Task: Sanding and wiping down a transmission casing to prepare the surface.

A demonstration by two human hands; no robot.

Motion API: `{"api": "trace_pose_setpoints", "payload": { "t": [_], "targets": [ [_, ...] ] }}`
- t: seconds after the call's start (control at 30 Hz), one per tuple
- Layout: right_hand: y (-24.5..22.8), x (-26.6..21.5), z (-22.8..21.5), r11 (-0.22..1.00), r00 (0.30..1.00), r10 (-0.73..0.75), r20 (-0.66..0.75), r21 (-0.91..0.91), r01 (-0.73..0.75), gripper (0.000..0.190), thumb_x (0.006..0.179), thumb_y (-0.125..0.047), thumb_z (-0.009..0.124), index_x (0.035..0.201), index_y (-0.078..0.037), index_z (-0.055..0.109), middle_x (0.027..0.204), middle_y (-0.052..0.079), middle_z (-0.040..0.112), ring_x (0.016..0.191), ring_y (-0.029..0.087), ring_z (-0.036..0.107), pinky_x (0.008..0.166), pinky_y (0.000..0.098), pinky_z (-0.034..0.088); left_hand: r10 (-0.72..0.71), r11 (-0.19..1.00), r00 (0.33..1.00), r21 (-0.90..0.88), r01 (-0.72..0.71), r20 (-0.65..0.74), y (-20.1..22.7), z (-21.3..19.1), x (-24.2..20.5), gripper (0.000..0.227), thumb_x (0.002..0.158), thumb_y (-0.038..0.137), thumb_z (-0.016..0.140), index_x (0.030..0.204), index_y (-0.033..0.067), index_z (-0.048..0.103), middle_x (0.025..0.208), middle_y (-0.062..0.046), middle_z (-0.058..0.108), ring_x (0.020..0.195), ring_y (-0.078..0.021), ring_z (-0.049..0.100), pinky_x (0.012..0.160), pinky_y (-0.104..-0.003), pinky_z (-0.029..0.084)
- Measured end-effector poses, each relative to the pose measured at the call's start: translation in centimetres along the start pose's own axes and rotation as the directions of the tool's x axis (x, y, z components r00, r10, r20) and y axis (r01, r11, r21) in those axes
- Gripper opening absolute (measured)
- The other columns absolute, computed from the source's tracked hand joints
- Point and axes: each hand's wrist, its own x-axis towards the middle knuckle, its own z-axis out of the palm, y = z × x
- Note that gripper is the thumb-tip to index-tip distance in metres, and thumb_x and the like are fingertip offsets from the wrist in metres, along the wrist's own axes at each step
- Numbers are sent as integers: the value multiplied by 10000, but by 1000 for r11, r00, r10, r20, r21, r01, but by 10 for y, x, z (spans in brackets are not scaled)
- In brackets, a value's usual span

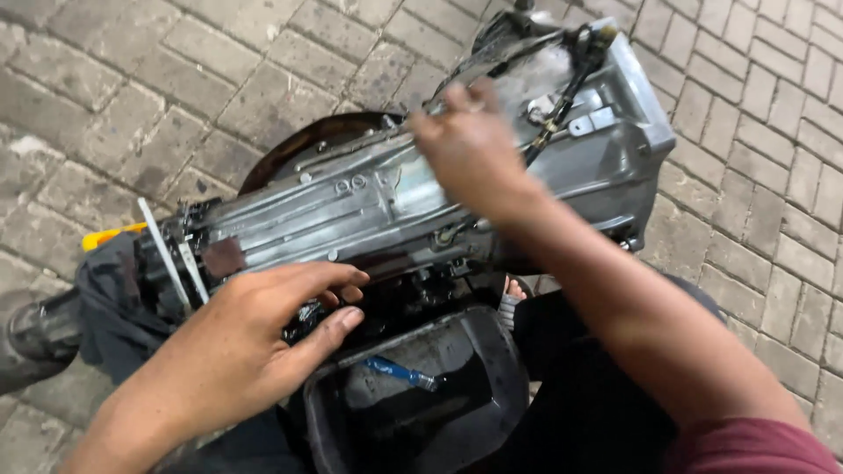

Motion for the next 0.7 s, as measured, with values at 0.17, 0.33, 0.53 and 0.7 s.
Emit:
{"api": "trace_pose_setpoints", "payload": {
  "t": [0.17,0.33,0.53,0.7],
  "targets": [
    [-9,14,55,988,977,-101,-189,96,120,301,1052,-158,493,1302,-56,626,1053,199,723,1144,416,616,1017,525,481,-14,1000,1000,11,14,8,0,-2,4,337,934,318,655,1187,101,703,1102,-22,812,949,-173,785,814,-347,582],
    [-33,26,80,925,716,-343,-607,-84,371,178,720,-13,613,886,-64,572,533,29,505,591,277,474,716,373,450,-5,1000,998,8,5,59,10,4,18,332,932,316,658,1184,109,714,1084,-14,817,912,-152,796,790,-335,597],
    [0,21,32,984,992,96,82,143,-107,490,973,5,491,1395,-209,619,1299,235,640,1262,424,528,1063,502,478,28,999,999,-14,-28,16,5,-2,8,324,945,305,642,1178,90,702,1102,-37,807,930,-168,785,816,-330,588],
    [-34,37,41,976,986,55,156,202,-86,315,1057,-180,504,1347,-194,625,1032,179,722,1219,421,501,957,480,533,-63,998,997,-7,64,31,10,-6,0,350,935,300,650,1222,105,697,1105,-34,805,952,-155,779,809,-335,606]
  ]
}}
